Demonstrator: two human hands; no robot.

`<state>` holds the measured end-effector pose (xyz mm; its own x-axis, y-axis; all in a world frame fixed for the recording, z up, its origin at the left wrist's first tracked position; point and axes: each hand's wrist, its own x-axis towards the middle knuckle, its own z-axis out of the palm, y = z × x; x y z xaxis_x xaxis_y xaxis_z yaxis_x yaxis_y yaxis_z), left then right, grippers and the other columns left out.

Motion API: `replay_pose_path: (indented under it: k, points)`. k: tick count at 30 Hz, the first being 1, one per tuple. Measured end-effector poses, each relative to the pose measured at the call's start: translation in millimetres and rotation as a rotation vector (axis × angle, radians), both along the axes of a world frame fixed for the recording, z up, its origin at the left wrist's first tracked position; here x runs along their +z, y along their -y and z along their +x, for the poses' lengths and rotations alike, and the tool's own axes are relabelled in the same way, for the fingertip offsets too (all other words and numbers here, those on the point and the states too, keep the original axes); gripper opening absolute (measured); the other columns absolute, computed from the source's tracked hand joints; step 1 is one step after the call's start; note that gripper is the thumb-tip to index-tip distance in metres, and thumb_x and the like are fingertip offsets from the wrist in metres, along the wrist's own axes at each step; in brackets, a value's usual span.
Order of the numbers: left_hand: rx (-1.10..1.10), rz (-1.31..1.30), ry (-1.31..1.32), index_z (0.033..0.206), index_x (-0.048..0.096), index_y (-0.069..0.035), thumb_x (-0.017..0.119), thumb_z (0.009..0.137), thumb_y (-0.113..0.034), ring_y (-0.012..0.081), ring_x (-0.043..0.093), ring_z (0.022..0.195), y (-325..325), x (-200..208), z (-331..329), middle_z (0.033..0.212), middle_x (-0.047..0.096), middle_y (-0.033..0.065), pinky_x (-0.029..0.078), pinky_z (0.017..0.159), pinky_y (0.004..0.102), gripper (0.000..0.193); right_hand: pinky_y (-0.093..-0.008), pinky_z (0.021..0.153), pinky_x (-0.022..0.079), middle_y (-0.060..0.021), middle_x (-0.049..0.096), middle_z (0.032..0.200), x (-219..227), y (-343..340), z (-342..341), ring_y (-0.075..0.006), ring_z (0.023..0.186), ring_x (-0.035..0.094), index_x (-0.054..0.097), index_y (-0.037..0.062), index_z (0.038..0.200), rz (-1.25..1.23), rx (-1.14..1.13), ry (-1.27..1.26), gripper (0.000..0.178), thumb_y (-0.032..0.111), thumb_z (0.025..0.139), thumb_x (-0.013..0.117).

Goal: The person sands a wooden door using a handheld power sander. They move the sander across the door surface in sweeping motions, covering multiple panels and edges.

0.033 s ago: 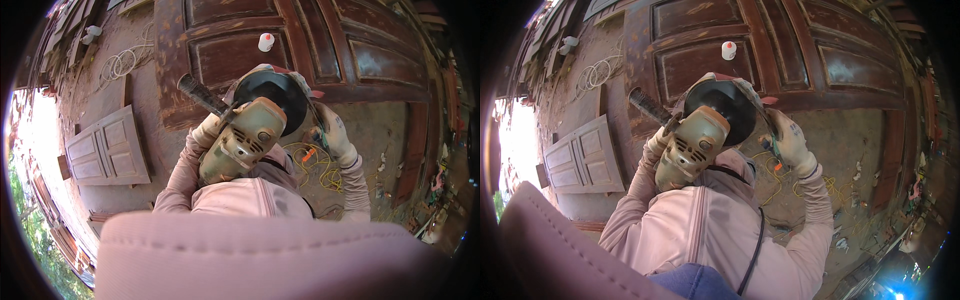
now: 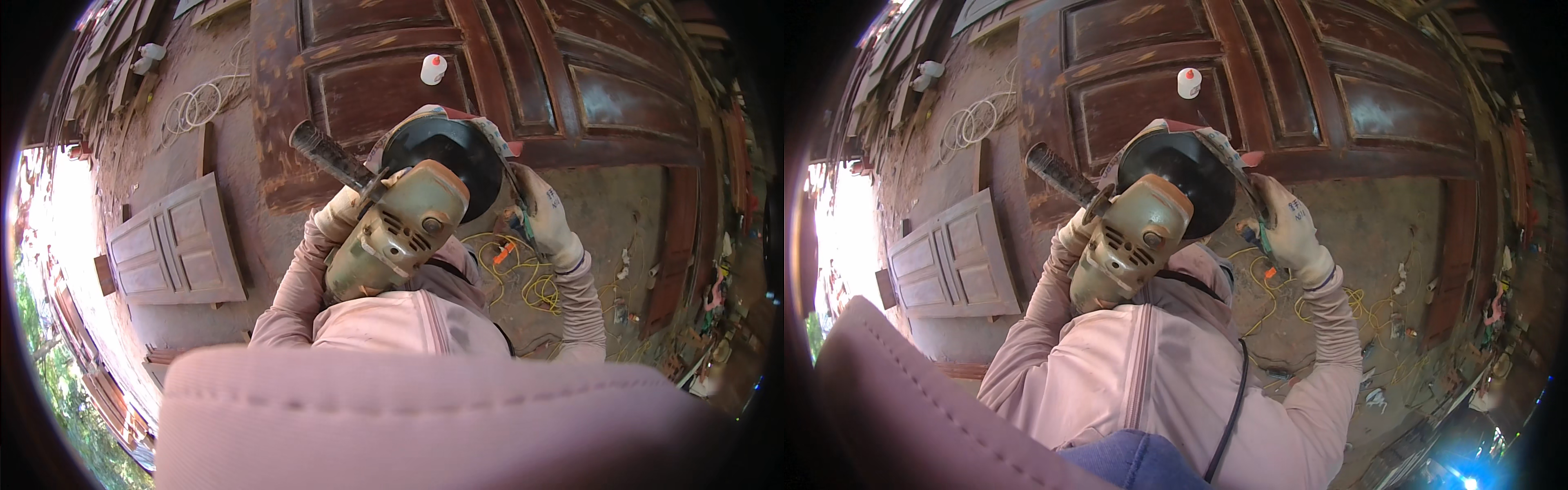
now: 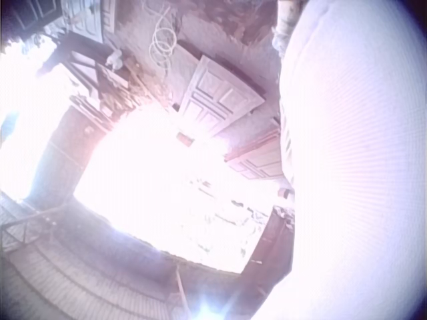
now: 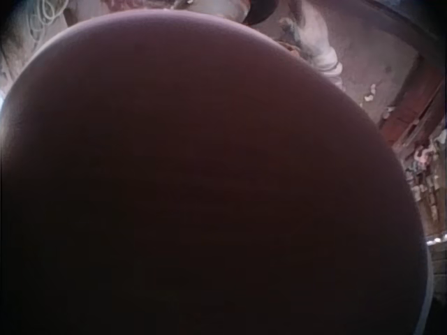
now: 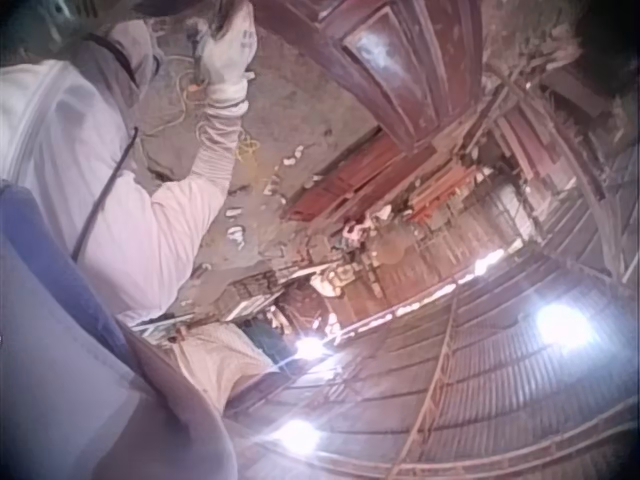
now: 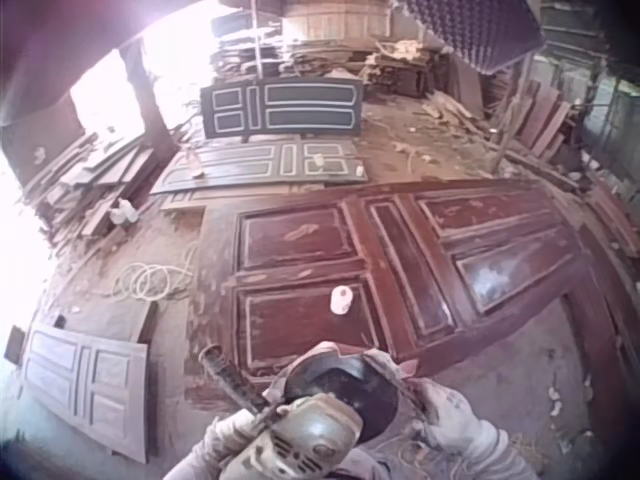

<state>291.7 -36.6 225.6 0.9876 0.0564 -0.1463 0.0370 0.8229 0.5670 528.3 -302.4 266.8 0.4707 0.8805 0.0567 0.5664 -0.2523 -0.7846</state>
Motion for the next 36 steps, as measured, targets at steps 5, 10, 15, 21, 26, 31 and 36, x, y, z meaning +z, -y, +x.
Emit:
replay_pose_path:
  k: [5,10,15,21,26,31,36]
  points:
    - [-0.008,0.126,-0.071,0.146,0.051,-0.004,0.079,0.092,-0.029,0.0168,0.057,0.122,-10,8,10,0.139,0.059,0.0080,0.047,0.105,0.0345,0.065,-0.0410,0.082,0.050,-0.0253,0.064,0.103,12,-9,3,-0.0420,0.092,0.063,0.057,-0.0062,0.124,-0.023,0.027,-0.086,0.077,0.057,0.084,0.076]
    - [0.041,0.305,-0.159,0.148,0.049,-0.004,0.079,0.092,-0.030,0.0181,0.056,0.123,-10,17,19,0.140,0.058,0.0093,0.046,0.106,0.0351,0.069,-0.0419,0.082,0.050,-0.0249,0.064,0.101,17,-3,3,-0.0439,0.091,0.062,0.058,-0.0061,0.122,-0.108,0.016,-0.086,0.074,0.052,0.082,0.080]
    - [0.045,0.423,-0.128,0.148,0.048,-0.004,0.078,0.092,-0.030,0.0190,0.055,0.124,-10,10,25,0.141,0.057,0.0100,0.046,0.107,0.0356,0.069,-0.0434,0.081,0.050,-0.0245,0.063,0.093,7,-3,7,-0.0453,0.087,0.061,0.061,-0.0062,0.113,0.068,0.029,0.319,0.066,0.047,0.081,0.082]
    - [0.041,0.541,-0.098,0.148,0.047,-0.003,0.077,0.093,-0.030,0.0201,0.055,0.125,-9,5,33,0.141,0.057,0.0109,0.045,0.108,0.0362,0.068,-0.0429,0.067,0.045,-0.0209,0.057,0.079,6,8,5,-0.0407,0.072,0.054,0.060,-0.0042,0.105,-0.035,0.028,0.075,0.058,0.040,0.077,0.086]
    - [0.023,0.641,-0.072,0.149,0.046,-0.003,0.077,0.094,-0.030,0.0210,0.054,0.126,-7,-1,41,0.142,0.056,0.0117,0.044,0.108,0.0367,0.068,-0.0397,0.058,0.041,-0.0166,0.054,0.072,10,22,0,-0.0357,0.061,0.046,0.059,-0.0024,0.102,-0.119,-0.019,0.038,0.060,0.041,0.073,0.089]
    - [-0.032,0.751,-0.057,0.149,0.046,-0.003,0.076,0.094,-0.030,0.0218,0.054,0.126,-2,-2,49,0.142,0.056,0.0124,0.043,0.109,0.0373,0.068,-0.0437,0.073,0.049,-0.0223,0.062,0.088,18,18,6,-0.0410,0.080,0.060,0.061,-0.0049,0.109,-0.122,0.023,0.209,0.064,0.044,0.076,0.086]
    - [-0.073,0.652,-0.048,0.148,0.047,-0.002,0.075,0.095,-0.027,0.0230,0.054,0.126,-1,0,54,0.143,0.055,0.0133,0.043,0.109,0.0387,0.065,-0.0468,0.083,0.050,-0.0262,0.064,0.100,16,21,7,-0.0433,0.096,0.065,0.061,-0.0068,0.114,-0.049,0.017,0.202,0.067,0.044,0.078,0.084]
